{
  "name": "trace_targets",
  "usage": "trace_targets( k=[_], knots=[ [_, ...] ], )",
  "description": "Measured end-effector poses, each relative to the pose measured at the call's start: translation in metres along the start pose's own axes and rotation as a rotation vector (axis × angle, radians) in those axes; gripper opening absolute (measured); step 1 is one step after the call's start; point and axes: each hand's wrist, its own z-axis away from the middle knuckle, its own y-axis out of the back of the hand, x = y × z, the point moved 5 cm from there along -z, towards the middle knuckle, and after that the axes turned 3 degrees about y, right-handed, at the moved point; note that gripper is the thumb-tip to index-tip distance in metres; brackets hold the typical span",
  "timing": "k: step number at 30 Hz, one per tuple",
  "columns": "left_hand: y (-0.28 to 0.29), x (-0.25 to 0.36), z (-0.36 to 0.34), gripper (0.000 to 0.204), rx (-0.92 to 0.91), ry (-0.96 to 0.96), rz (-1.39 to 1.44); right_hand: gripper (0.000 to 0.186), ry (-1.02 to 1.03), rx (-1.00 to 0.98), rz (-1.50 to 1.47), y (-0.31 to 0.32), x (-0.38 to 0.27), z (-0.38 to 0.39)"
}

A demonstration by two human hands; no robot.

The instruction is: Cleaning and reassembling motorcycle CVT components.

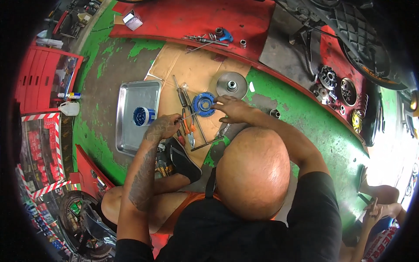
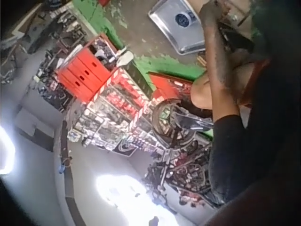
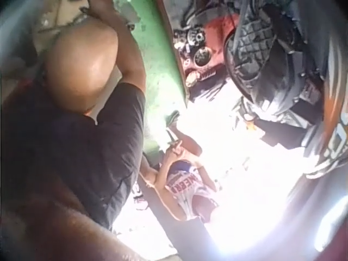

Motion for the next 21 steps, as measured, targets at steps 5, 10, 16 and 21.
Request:
trace_targets(
  k=[5,10,16,21],
  knots=[
    [-0.018,-0.014,-0.001,0.038,-0.016,0.079,-0.073,0.089,0.113,-0.065,0.140,-0.019,-0.013,-0.060],
    [-0.019,-0.014,-0.005,0.038,-0.066,0.139,0.028,0.098,0.088,-0.157,0.234,-0.045,0.010,-0.079],
    [-0.016,-0.029,-0.005,0.037,-0.060,0.147,0.087,0.089,-0.216,-0.069,0.248,-0.047,-0.017,-0.050],
    [-0.027,-0.022,-0.014,0.038,-0.096,0.183,0.202,0.090,-0.214,0.083,0.251,-0.055,-0.023,-0.024]
  ],
)
